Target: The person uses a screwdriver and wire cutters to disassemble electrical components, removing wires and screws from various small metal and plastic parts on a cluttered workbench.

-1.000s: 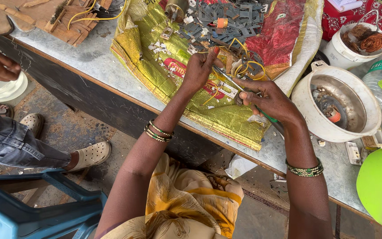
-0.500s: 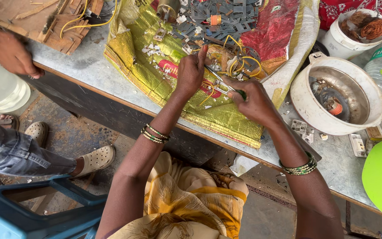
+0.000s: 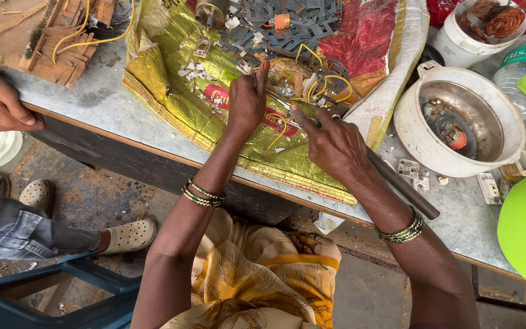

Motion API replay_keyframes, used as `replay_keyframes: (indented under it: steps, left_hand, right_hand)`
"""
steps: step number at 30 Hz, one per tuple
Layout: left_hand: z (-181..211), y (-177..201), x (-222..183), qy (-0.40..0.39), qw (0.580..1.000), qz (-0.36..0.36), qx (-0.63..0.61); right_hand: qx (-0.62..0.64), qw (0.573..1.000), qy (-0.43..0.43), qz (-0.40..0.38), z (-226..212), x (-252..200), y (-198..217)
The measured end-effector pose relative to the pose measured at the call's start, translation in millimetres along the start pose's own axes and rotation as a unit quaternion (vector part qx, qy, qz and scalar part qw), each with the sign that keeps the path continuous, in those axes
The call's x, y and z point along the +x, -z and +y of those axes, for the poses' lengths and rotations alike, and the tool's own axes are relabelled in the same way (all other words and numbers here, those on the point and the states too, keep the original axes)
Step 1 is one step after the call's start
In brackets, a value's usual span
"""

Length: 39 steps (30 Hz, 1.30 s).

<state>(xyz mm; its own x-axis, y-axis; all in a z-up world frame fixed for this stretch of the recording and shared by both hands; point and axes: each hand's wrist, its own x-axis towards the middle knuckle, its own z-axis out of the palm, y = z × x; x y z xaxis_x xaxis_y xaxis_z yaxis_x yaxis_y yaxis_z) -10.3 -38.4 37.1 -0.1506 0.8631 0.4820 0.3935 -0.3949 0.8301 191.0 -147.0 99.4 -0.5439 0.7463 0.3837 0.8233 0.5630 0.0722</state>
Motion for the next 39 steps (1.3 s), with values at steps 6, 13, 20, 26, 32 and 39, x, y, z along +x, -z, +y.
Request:
replay_keyframes:
  steps: [6,13,20,26,32,39]
  left_hand:
    - [-9.6,-5.2,1.5,0.022,0.999,-0.021,0.024]
    - [2.3,-6.6,0.4,0.014,0.998,-0.049,0.037]
    - [18.1,-9.6,-13.3,-0.106,0.988,-0.023,0.108]
    - [5.1,-9.6,-10.4,-0.060,0.994,-0.090,-0.003]
    - [-7.8,-2.3,2.5,0.076,0.966,-0.089,-0.232]
    - [-1.5,3.2,1.5,0.115,0.946,-0.111,-0.282]
  right_hand:
    - [-0.126,0.990,0.071,-0.010,0.3,-2.9,3.3]
    - [0.012,0.999,-0.049,-0.010,5.8,1.8,9.3]
    - [0.108,0.973,-0.141,-0.148,11.4,0.0,25.0]
    - [0.189,0.974,-0.071,-0.105,13.4,-7.0,32.4]
    - [0.279,0.924,-0.198,-0.172,36.8,-7.6,57.4]
    - [0.281,0.942,-0.105,-0.151,22.1,-0.5,56.2]
